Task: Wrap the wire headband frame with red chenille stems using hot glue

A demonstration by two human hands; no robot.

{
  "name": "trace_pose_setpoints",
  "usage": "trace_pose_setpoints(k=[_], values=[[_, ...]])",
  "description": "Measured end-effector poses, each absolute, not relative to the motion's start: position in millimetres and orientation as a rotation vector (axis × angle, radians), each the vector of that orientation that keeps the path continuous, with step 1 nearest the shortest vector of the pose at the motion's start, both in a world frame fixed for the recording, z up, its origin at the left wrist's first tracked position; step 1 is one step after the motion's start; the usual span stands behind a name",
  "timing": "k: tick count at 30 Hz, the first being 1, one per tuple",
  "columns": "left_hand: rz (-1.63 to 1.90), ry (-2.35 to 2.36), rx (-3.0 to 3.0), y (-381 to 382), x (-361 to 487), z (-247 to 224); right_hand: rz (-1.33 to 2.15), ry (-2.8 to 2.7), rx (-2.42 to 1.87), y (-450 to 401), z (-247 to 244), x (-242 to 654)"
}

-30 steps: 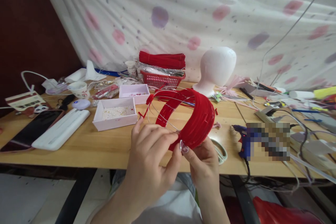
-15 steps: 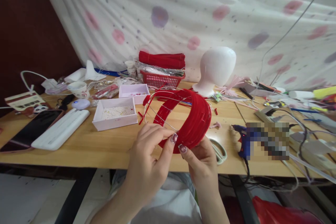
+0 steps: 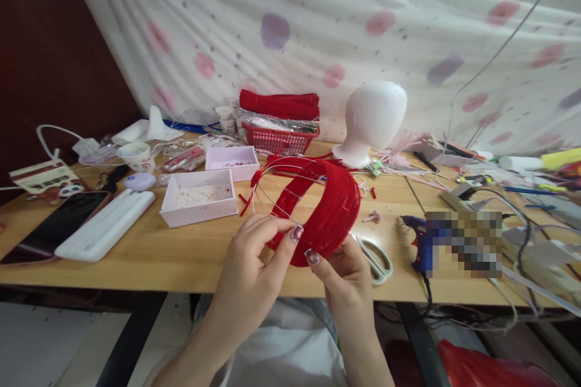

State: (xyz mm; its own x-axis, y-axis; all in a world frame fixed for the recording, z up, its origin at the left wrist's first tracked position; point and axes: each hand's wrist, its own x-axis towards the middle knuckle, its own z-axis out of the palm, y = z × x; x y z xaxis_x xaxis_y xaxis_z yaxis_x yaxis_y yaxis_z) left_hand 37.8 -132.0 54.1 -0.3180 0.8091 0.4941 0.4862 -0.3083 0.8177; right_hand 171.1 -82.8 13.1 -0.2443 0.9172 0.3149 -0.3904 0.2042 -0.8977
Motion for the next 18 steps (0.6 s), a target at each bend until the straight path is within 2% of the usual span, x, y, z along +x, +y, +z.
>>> trace_pose_setpoints(k=[8, 14, 18], values=[[1.626, 1.605, 1.635, -129.0, 35.6, 50.1, 1.318, -1.308, -0.604, -82.9, 13.3, 172.2], [1.657, 1.735, 1.793, -124.9, 36.0, 44.4, 1.371, -1.308, -0.578, -79.8, 15.7, 173.2], [1.683, 1.839, 1.929, -124.7, 30.4, 40.3, 1.260, -1.382, -0.584, -76.6, 12.4, 175.6]])
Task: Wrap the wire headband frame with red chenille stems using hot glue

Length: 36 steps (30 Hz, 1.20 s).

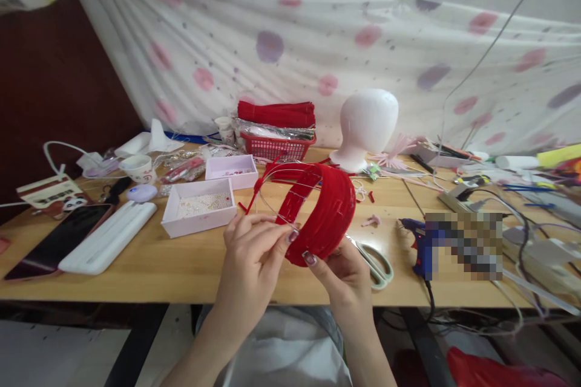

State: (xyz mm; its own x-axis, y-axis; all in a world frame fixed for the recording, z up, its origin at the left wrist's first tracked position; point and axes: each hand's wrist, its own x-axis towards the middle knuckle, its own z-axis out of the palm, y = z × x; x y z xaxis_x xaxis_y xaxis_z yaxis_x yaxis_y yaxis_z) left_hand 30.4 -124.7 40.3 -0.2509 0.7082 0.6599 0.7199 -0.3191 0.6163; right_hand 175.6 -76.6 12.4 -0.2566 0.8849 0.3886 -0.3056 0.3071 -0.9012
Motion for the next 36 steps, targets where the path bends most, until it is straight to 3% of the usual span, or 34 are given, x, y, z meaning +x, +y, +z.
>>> trace_pose_setpoints(k=[10, 19, 26, 32, 36], values=[[-1.706, -1.611, -1.797, -115.3, 46.5, 69.1, 0.900, -1.603, -0.688, -80.0, -1.6, 172.1], [-1.669, -1.576, -1.751, -111.0, 73.9, 57.5, 0.543, -1.743, -0.583, -80.1, 3.7, 172.8], [-1.600, -1.594, -1.804, -111.2, 75.4, 52.6, 0.532, -1.740, -0.529, -81.4, 1.3, 170.5], [-1.815, -1.621, -1.945, -113.4, 68.0, 59.3, 0.584, -1.769, -0.571, -82.9, 1.0, 173.8], [-2.184, -1.585, -1.926, -113.2, 61.3, 65.8, 0.603, -1.761, -0.627, -82.1, -4.0, 175.7]])
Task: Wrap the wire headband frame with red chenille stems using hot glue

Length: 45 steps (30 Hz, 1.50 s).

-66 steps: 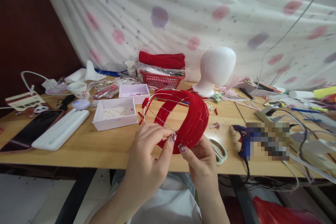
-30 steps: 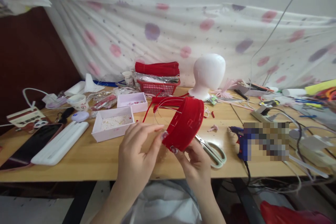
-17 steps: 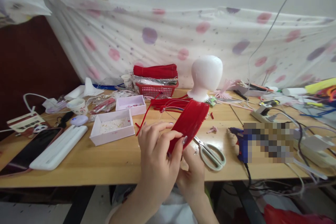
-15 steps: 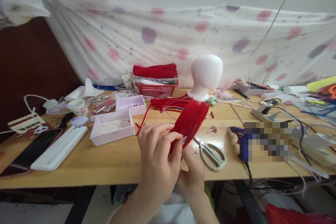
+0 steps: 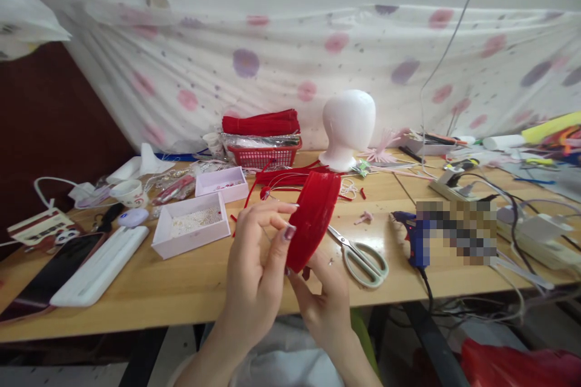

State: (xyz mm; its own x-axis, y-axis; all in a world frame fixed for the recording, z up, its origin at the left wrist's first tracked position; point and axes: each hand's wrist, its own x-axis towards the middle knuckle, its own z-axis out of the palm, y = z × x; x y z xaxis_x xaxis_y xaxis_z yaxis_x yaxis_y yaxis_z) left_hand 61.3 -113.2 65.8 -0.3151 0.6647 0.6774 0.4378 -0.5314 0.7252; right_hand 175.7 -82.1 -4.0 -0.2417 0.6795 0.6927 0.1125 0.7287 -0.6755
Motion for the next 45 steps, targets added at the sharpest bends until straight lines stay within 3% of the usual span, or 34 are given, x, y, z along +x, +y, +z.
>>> trace_pose_setpoints(k=[4, 9, 18, 23, 31, 36, 39, 43, 45], values=[[2.062, 1.023, 1.359, -106.3, 52.7, 75.2, 0.617, -1.763, -0.641, -82.6, -7.1, 176.2], [1.856, 0.626, 1.078, -94.7, 38.3, 90.9, 0.779, -1.718, -0.617, -80.3, -9.8, 179.1], [2.279, 0.902, 0.852, -94.8, -36.6, 79.7, 1.221, -1.129, -0.531, -57.7, -3.2, 187.0], [2.264, 1.075, 0.675, -102.6, -66.5, 79.1, 1.327, -0.836, -0.560, -50.2, 0.4, 189.4], [1.972, 1.017, 0.850, -99.1, -57.7, 70.0, 1.492, -0.625, -0.442, -47.4, 15.1, 198.2], [1.861, 1.407, 1.126, -94.9, -51.6, 57.6, 1.516, -0.558, -0.429, -45.8, 16.5, 198.4], [1.782, 1.564, 1.432, -98.8, -30.4, 55.9, 1.541, -0.542, -0.435, -46.8, 14.3, 193.1], [1.545, 1.403, 1.775, -100.0, 15.2, 49.0, 1.572, -0.550, -0.509, -48.9, 8.5, 185.6], [1.597, 1.512, 1.785, -97.4, 33.0, 41.6, 1.587, -0.548, -0.538, -49.5, 5.0, 184.1]])
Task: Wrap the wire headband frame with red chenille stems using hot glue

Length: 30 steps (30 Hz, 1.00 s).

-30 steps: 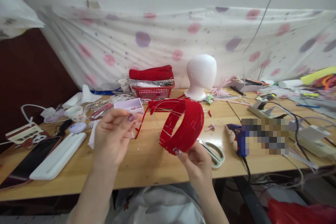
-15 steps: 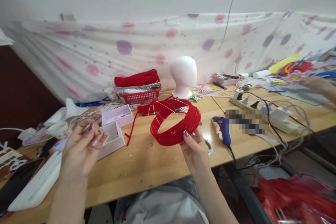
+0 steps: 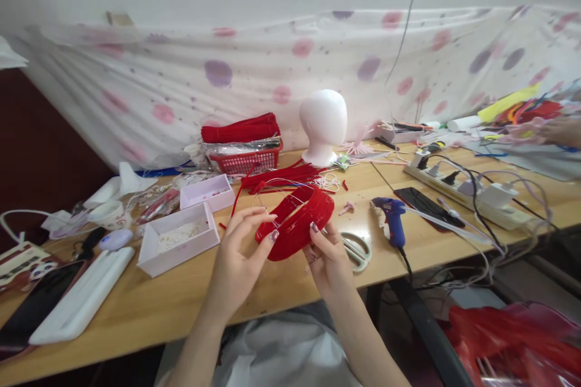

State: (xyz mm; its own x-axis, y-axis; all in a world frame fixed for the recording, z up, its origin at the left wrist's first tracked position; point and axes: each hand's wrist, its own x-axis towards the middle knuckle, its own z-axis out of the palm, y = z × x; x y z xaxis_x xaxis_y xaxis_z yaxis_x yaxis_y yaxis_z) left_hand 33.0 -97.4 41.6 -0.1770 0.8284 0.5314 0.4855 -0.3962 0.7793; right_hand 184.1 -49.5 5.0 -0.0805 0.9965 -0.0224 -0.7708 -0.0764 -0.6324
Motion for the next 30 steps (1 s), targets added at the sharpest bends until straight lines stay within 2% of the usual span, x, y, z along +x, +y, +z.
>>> trace_pose_setpoints(k=[5, 17, 24, 27, 30], values=[[1.656, 1.764, 1.683, -92.0, 50.2, 28.1, 1.617, -0.559, -0.561, -52.1, 0.5, 184.1], [1.511, 1.681, 1.485, -77.4, 56.5, 28.6, 1.611, -0.681, -0.620, -57.1, -1.4, 175.3], [1.468, 1.431, 1.503, -77.3, 44.0, 36.8, 1.587, -0.702, -0.685, -54.1, -2.9, 177.2], [1.588, 1.492, 1.588, -82.4, 36.1, 39.1, 1.581, -0.674, -0.696, -54.1, -0.6, 177.6], [1.800, 1.789, 1.610, -91.2, 24.1, 37.0, 1.603, -0.606, -0.685, -51.8, 1.5, 178.9]])
